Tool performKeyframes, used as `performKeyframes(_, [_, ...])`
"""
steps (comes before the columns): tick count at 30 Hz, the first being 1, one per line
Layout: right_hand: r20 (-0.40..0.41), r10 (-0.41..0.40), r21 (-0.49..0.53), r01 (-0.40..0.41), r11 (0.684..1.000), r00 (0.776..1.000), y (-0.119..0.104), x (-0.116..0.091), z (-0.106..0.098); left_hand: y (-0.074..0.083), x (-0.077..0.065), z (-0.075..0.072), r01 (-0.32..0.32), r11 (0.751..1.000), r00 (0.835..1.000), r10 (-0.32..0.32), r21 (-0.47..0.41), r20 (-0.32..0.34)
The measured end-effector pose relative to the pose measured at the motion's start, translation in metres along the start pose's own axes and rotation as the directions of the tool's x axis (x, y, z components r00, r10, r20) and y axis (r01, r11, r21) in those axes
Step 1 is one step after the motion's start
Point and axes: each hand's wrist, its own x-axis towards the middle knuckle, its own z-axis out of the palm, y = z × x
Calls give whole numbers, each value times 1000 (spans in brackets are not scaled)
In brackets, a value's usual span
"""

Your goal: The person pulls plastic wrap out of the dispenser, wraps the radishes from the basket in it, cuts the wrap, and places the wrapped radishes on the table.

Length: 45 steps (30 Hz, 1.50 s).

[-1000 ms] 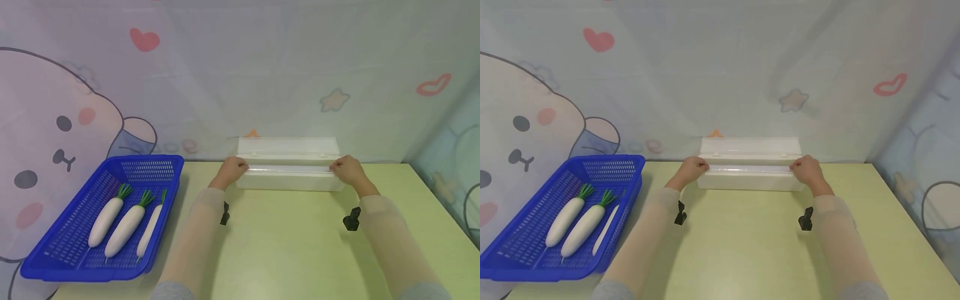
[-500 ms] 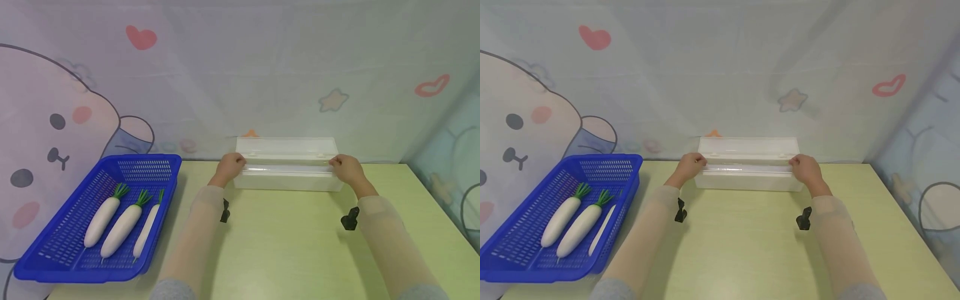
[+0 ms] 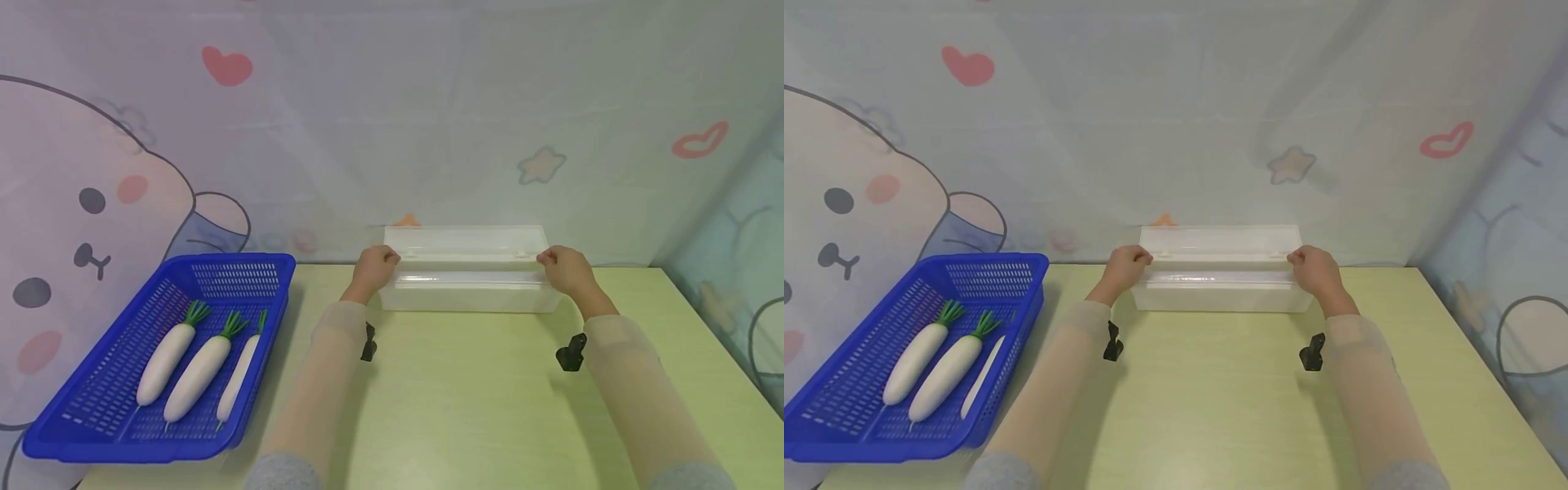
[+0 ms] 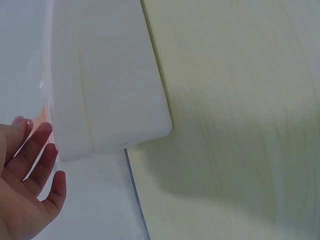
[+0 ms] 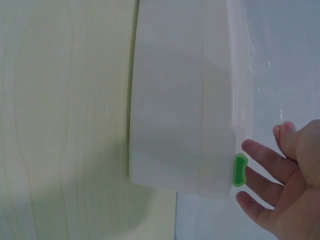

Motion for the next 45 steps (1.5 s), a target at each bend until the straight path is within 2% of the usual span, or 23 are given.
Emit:
performKeyframes(4, [2, 3, 35, -3, 999, 1000, -1, 1, 0, 0, 2, 0, 2, 1000, 1000, -2, 10, -29])
performKeyframes(9, [15, 2, 72, -3, 997, 1000, -4, 2, 0, 4, 4, -2, 7, 1000, 998, -8, -25, -57])
performKeyframes(17, [21, 2, 120, -5, 993, 1000, -11, 5, -10, 13, 6, -7, 22, 986, 997, -33, -164, -65])
performKeyframes(23, [10, -5, 130, 4, 991, 1000, -14, 3, -18, 21, 6, -13, 0, 974, 997, -17, -228, -75])
performKeyframes(45, [-11, 16, 186, -13, 983, 1000, -27, 0, -38, 39, 8, -28, 6, 940, 993, -47, -341, -111])
